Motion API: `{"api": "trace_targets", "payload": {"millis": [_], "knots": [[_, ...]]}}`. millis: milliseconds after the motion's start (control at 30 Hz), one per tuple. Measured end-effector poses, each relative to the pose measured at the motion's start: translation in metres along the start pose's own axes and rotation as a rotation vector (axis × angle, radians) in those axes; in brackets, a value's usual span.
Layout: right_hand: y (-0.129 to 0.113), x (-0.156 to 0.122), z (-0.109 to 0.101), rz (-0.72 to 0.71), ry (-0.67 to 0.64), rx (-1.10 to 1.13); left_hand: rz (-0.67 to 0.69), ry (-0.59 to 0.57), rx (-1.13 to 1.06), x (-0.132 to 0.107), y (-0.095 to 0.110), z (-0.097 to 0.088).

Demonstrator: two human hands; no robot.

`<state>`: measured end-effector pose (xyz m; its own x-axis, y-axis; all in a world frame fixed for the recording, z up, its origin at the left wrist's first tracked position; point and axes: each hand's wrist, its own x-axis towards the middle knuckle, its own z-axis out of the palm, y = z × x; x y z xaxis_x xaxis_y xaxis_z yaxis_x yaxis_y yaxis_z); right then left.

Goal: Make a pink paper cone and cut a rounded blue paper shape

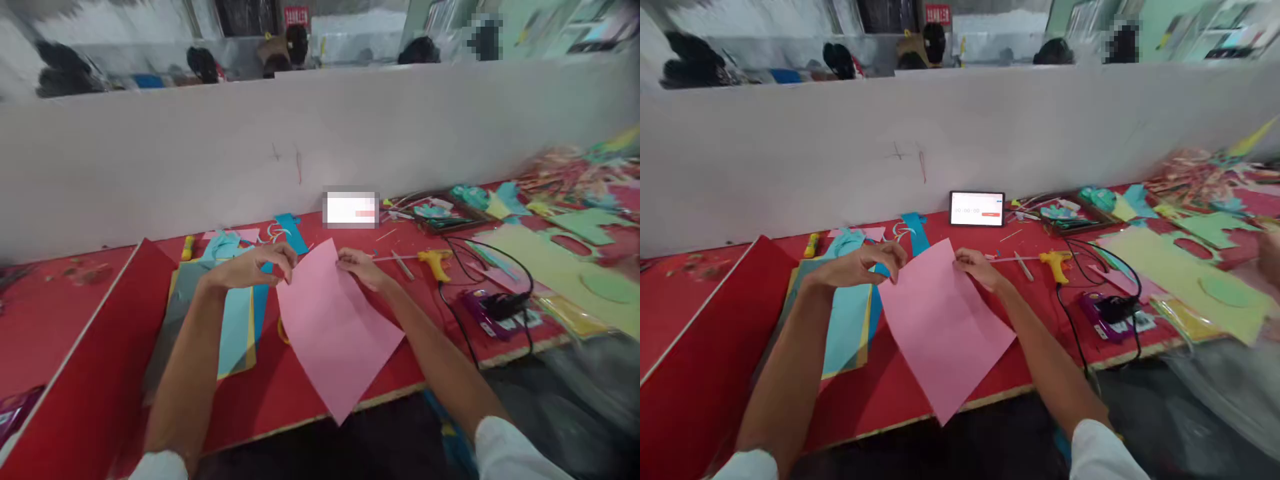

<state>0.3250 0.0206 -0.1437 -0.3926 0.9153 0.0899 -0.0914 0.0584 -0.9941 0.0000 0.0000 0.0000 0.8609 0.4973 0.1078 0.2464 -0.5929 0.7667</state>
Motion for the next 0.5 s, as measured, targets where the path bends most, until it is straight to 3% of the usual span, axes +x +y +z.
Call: {"api": "trace_targets", "payload": {"millis": [100, 233, 367, 500], "knots": [[-0.001, -0.002, 0.013, 0.041, -0.121, -0.020, 0.101, 0.130, -0.150, 0.004, -0.013, 0.003], [-0.003, -0.005, 0.028, 0.122, -0.154, -0.009, 0.139, 0.296, -0.432, 0.011, -0.034, 0.018], [-0.002, -0.004, 0.034, 0.082, -0.017, 0.040, -0.014, 0.426, -0.481, 0.016, -0.045, 0.030], [0.000, 0.001, 0.029, 0.022, 0.121, 0.021, -0.251, 0.412, -0.228, 0.023, -0.040, 0.033]]}}
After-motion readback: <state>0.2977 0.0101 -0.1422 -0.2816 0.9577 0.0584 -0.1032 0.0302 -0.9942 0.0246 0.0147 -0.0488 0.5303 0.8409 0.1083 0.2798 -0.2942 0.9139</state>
